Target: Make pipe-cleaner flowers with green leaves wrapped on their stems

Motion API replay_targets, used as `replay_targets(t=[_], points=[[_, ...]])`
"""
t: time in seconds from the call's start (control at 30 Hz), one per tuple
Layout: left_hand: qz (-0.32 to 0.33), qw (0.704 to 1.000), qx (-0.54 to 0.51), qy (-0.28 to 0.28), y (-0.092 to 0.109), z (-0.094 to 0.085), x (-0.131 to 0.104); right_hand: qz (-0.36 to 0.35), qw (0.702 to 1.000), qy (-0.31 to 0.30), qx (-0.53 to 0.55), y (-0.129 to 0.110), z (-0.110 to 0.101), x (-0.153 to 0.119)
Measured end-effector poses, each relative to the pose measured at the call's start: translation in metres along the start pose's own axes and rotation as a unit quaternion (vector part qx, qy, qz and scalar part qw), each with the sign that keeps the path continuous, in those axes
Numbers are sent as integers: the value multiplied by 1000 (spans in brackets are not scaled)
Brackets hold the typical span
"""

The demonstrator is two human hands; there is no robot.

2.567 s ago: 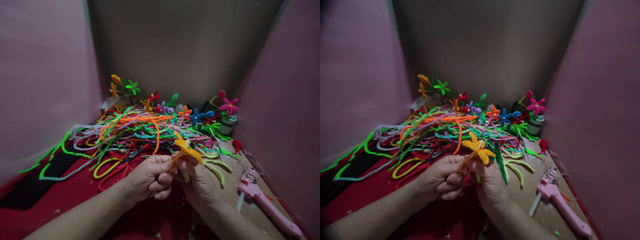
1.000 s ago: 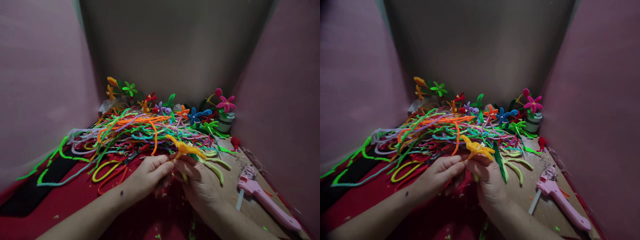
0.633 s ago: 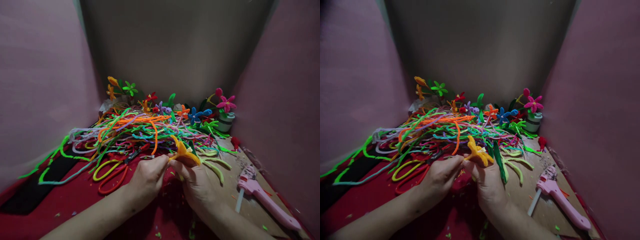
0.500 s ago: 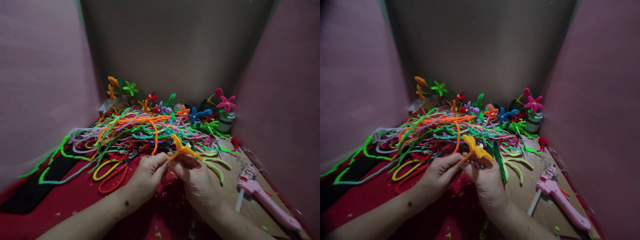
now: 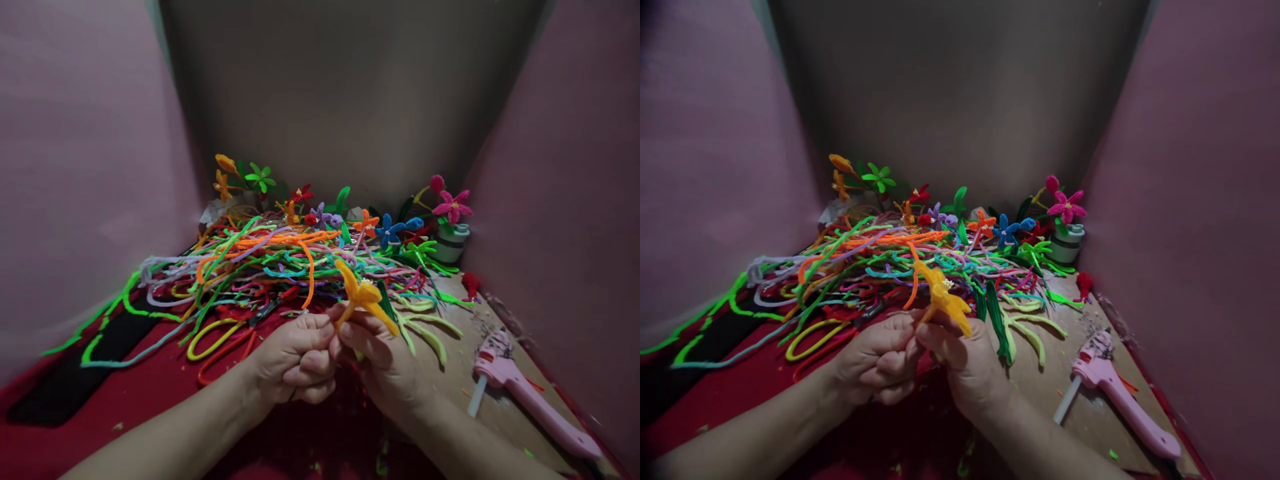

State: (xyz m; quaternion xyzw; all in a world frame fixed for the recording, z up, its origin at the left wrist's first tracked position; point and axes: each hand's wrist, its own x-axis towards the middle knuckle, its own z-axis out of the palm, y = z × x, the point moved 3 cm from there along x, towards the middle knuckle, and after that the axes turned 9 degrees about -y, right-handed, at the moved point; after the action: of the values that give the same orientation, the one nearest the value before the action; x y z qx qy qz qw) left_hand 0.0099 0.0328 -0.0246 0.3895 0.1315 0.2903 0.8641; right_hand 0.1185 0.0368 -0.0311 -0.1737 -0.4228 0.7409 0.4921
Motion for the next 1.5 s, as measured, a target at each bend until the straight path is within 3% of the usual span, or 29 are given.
replay_targets(t=[0.1, 0.17, 0.2, 0.27, 0.37, 0.4, 0.43, 0.5, 0.67, 0.77, 0.87, 0.97, 1.0, 1.03, 1.13, 1.23, 1.4, 1.5], points=[[-21, 999, 50, 3, 2, -1, 1, -6, 999, 36, -2, 1, -2, 0], [-12, 984, 166, 58, 5, -1, 1, -23, 998, 60, -2, -1, -3, 0], [-1, 964, 248, 97, 7, 0, 1, -29, 997, 65, -3, -2, -2, 0], [41, 880, 439, 175, 10, 1, -1, -36, 997, 71, -9, -4, -2, 0], [135, 711, 658, 210, 10, 4, -4, -44, 995, 82, -36, -7, -1, 0], [155, 675, 690, 210, 8, 5, -5, -48, 994, 81, -48, -8, 0, 0], [161, 661, 703, 208, 7, 4, -5, -51, 994, 82, -60, -9, 0, 0], [143, 689, 677, 214, 6, 2, -5, -58, 991, 84, -83, -11, 2, -1], [70, 857, 457, 228, 6, 1, -1, -57, 987, 86, -122, -11, 1, 0], [35, 905, 369, 208, 4, 0, 2, -58, 992, 56, -97, -8, 2, 0], [8, 906, 384, 180, 10, 2, 2, -42, 993, 33, -105, -9, 4, -2], [37, 854, 499, 144, 31, 14, -3, -57, 985, 51, -155, -17, 5, -7], [58, 829, 538, 142, 39, 18, -6, -70, 982, 52, -166, -20, 6, -7], [61, 822, 545, 154, 46, 21, -10, -84, 980, 50, -171, -23, 6, -8], [59, 858, 478, 181, 58, 28, -22, -138, 973, 58, -177, -27, 7, -8], [53, 902, 405, 142, 56, 38, -26, -168, 964, 66, -194, -26, 6, -9], [15, 932, 331, 146, 44, 50, -17, -164, 964, 39, -207, -19, 4, -12], [29, 955, 259, 142, 37, 50, -12, -166, 960, 53, -221, -20, 1, -12]])
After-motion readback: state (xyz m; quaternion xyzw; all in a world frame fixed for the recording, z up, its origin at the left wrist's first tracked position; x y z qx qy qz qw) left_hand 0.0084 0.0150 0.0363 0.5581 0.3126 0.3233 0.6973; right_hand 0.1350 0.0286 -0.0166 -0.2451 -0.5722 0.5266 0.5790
